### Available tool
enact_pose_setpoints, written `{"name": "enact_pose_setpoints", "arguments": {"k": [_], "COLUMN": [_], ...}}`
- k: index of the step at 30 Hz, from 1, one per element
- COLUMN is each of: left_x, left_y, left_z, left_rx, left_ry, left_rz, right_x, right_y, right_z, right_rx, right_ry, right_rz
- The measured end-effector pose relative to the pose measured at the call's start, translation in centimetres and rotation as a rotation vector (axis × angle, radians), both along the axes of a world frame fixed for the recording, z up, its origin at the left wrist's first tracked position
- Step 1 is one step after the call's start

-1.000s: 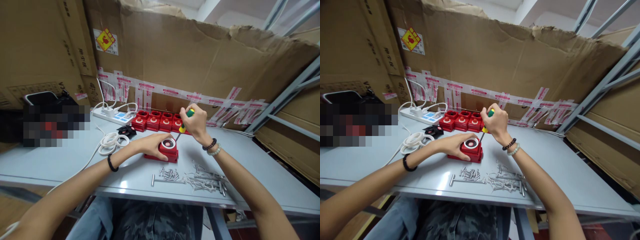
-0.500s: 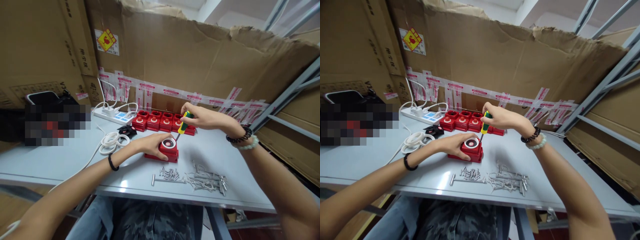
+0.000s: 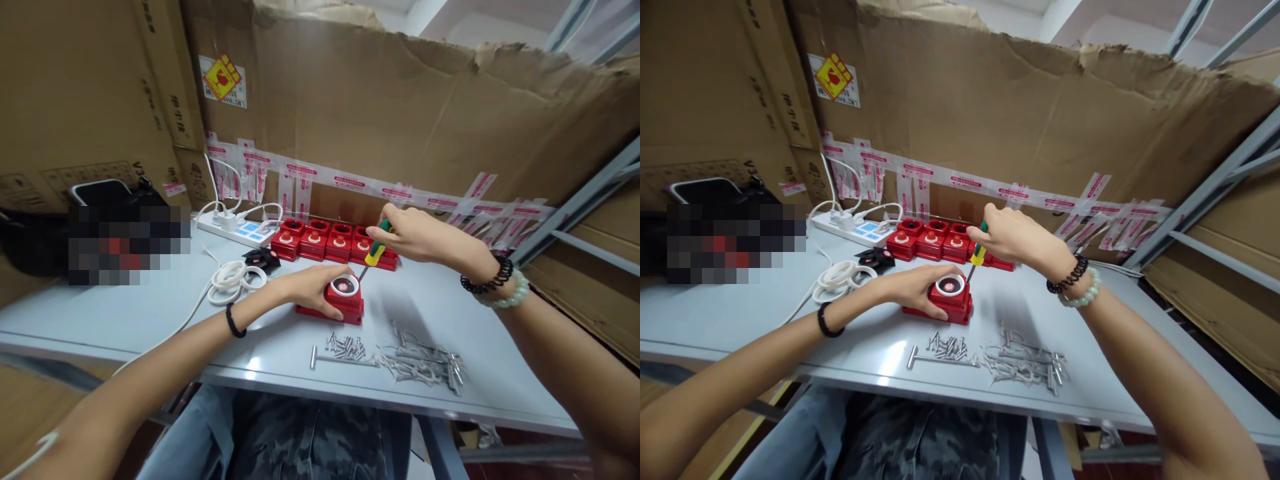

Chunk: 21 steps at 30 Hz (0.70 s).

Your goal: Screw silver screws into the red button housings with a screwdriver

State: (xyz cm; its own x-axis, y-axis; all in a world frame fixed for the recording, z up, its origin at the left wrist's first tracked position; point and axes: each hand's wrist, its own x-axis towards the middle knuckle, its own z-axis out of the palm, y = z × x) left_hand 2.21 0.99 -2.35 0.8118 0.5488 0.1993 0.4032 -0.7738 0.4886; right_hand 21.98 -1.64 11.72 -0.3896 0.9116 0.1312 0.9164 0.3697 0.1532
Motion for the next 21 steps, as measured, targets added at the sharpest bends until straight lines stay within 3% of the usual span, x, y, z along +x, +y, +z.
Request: {"name": "enact_pose_setpoints", "arguments": {"k": [3,7,9,14,21], "left_x": [-0.04,-0.02,0.01,0.07,0.04], "left_y": [0.01,-0.08,-0.13,-0.11,-0.10], "left_z": [-0.06,0.04,0.09,0.13,0.12], "left_rx": [0.001,-0.004,-0.009,-0.010,-0.010], "left_ry": [-0.006,-0.009,-0.020,-0.017,-0.017], "left_rz": [0.002,-0.003,-0.006,-0.011,-0.003], "right_x": [0.06,0.54,0.75,0.80,0.84], "right_y": [0.31,0.13,-0.03,0.24,0.02], "right_z": [-0.28,0.13,0.23,-0.40,-0.16], "right_rx": [0.054,-0.118,-0.148,0.028,-0.108], "right_ry": [0.030,0.120,0.114,0.075,0.148], "right_rz": [-0.011,0.090,0.060,-0.086,0.028]}}
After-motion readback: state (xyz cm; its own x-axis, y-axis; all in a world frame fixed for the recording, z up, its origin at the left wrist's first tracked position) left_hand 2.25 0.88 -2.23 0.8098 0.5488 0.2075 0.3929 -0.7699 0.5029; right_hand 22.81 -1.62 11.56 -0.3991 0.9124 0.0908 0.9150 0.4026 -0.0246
